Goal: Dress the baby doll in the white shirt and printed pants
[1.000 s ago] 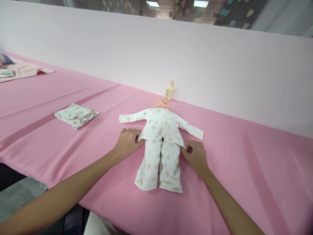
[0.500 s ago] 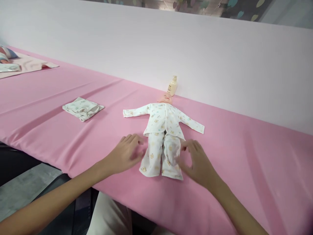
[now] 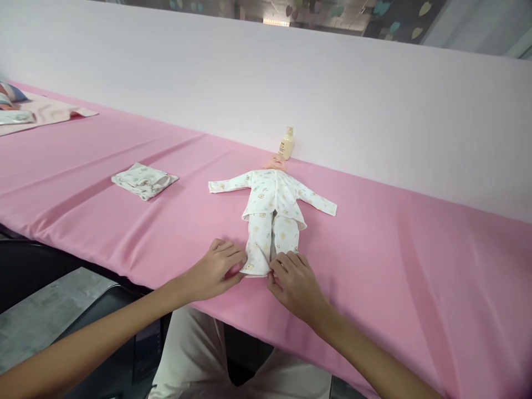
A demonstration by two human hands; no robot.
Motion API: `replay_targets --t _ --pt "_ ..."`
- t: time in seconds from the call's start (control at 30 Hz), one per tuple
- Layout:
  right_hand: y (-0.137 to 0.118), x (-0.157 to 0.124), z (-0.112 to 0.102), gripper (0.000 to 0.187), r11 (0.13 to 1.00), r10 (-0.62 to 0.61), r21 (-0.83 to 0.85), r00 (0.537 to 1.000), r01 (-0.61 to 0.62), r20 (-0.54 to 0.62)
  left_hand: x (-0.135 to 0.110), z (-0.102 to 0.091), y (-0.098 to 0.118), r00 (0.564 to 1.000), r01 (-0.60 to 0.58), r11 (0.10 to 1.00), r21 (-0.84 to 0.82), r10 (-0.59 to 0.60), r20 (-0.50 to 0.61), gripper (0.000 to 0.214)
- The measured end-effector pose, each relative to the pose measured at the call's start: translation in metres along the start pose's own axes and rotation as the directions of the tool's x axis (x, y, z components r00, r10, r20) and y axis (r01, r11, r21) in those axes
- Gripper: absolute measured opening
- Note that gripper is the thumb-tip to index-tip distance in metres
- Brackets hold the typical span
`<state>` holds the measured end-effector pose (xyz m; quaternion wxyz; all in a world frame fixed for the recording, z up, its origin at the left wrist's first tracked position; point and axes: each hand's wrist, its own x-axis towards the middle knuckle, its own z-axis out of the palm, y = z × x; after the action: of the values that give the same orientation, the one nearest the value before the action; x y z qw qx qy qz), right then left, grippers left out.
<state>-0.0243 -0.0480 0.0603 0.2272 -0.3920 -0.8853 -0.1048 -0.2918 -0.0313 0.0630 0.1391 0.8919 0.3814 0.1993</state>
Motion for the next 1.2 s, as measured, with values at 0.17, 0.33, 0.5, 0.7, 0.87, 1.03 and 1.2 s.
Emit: replay_targets --t 0.17,0.33,0.5,0.7,0.87,1.03,1.2 --pt "-0.008 -0.008 -0.011 0.007 0.999 0.041 0.010 0.997 -0.040 -0.066 -0.017 0.005 0.021 0.990 0.084 0.995 0.052 -0.078 -0.119 0.014" --pt "0.001 -0.027 -0.019 0.007 0.987 0.153 0.051 0.988 -0.152 -0.013 -0.030 0.009 0.039 0.988 0.075 0.985 0.157 -0.052 -0.147 0.017" --pt "0.033 -0.053 -0.030 0.016 0.948 0.299 0.115 0.954 -0.297 0.001 -0.017 0.012 0.054 0.972 0.012 0.981 0.194 0.034 -0.233 0.011" --pt "0.041 -0.064 -0.018 0.002 0.952 0.305 0.038 0.952 -0.305 0.006 0.044 0.039 0.063 0.989 0.027 0.923 0.385 0.031 -0.144 0.018" --pt "0.031 -0.057 -0.022 0.012 0.957 0.290 -0.012 0.956 -0.291 -0.044 0.060 0.047 0.066 0.989 -0.011 0.910 0.414 0.072 -0.132 0.006" --pt "0.032 -0.063 -0.037 0.018 0.984 0.176 0.012 0.977 -0.176 -0.121 0.044 0.043 0.071 0.975 -0.064 0.914 0.401 0.144 -0.172 0.009" --pt "0.038 -0.075 -0.036 0.015 0.997 0.046 -0.068 0.998 -0.049 -0.044 0.038 0.049 0.076 0.976 -0.096 0.923 0.373 0.161 -0.148 0.009"
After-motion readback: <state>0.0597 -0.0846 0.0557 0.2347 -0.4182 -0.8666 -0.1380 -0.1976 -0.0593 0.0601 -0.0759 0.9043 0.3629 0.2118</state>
